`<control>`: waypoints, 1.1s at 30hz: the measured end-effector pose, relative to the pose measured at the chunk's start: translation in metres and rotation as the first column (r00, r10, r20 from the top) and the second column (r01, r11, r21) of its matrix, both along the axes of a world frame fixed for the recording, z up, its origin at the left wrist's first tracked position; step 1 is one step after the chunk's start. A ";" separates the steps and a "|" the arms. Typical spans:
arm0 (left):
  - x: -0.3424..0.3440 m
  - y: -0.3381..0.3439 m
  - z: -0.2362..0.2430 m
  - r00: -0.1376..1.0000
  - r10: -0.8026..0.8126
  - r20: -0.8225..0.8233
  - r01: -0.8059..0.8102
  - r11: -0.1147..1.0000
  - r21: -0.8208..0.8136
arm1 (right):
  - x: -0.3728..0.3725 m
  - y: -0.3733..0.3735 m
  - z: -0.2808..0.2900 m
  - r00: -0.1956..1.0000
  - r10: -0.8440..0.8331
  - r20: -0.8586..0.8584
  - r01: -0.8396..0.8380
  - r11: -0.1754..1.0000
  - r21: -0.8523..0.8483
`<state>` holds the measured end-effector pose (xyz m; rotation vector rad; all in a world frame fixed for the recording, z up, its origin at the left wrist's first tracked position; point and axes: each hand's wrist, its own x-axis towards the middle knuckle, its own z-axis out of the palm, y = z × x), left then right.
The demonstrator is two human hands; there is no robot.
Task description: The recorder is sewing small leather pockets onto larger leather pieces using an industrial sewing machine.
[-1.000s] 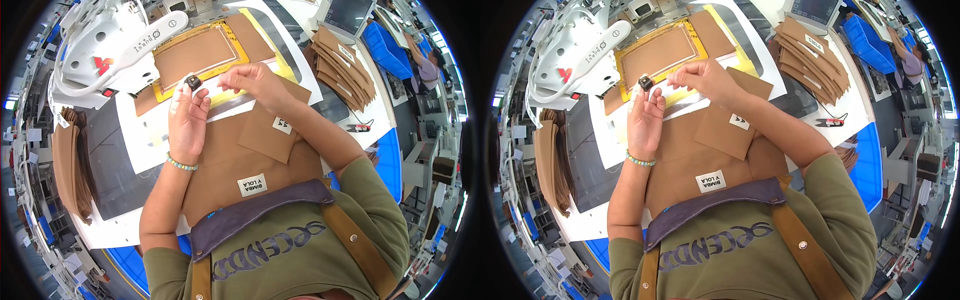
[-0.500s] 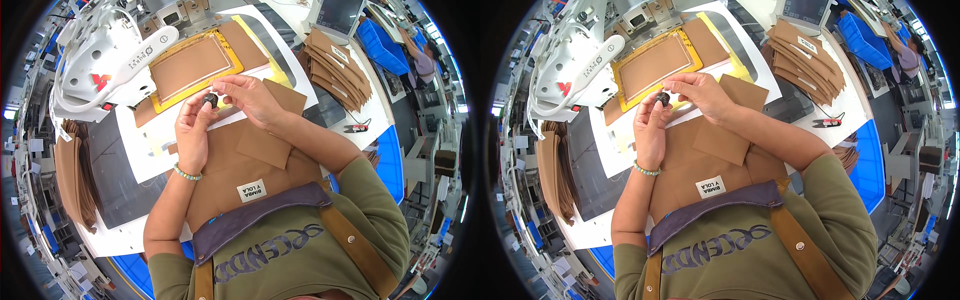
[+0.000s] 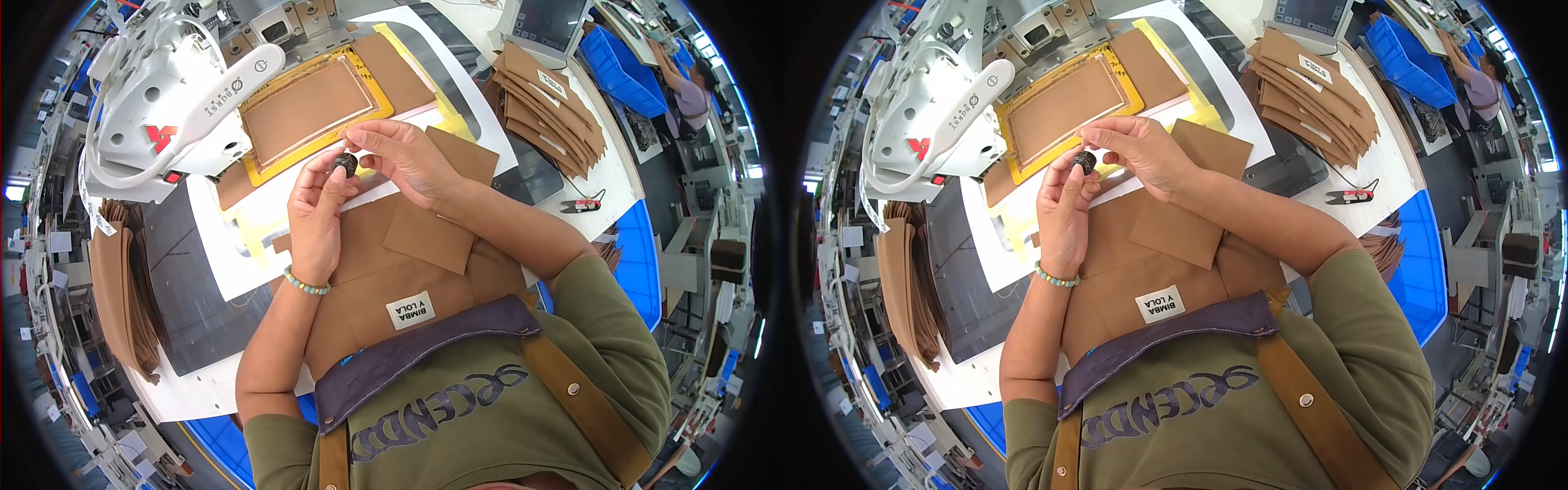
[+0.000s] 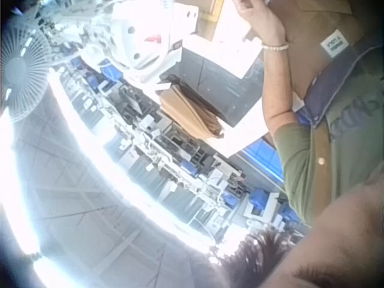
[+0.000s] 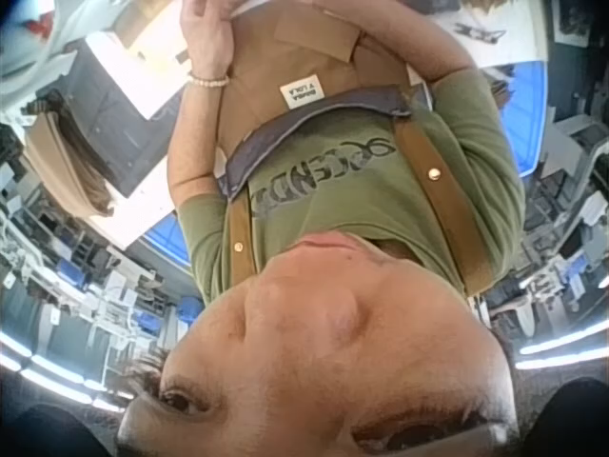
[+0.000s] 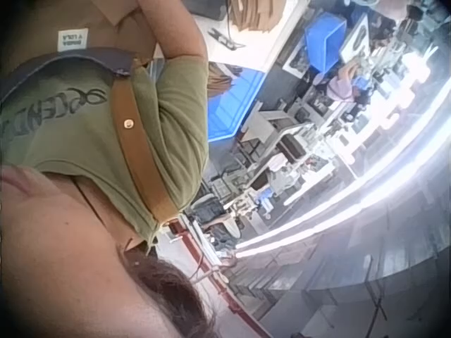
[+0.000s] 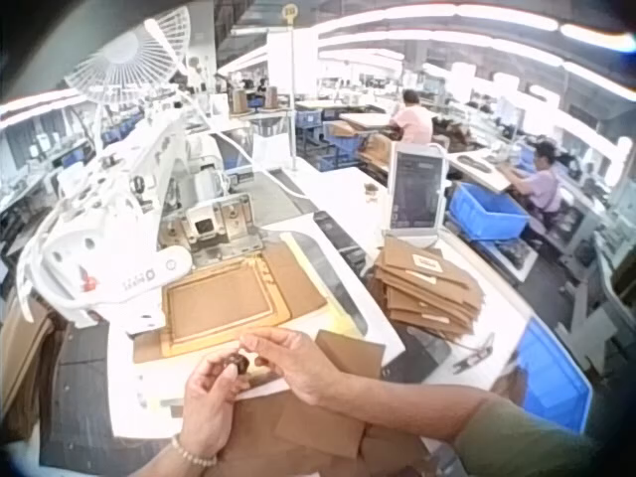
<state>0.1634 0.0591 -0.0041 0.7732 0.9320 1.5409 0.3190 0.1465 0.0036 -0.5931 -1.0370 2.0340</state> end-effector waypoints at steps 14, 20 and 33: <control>-0.002 0.002 0.000 0.994 -0.033 0.101 0.039 0.997 -0.065 | 0.006 0.009 0.010 0.931 -0.270 0.244 -0.004 0.662 0.749; -0.009 0.002 -0.002 0.971 -0.067 0.231 0.088 0.993 -0.082 | 0.001 0.007 0.009 0.889 -0.422 0.179 0.005 0.400 0.917; -0.016 0.004 -0.009 0.925 -0.108 0.363 0.155 0.983 -0.103 | 0.005 0.006 0.005 0.868 -0.377 0.324 -0.162 0.402 0.901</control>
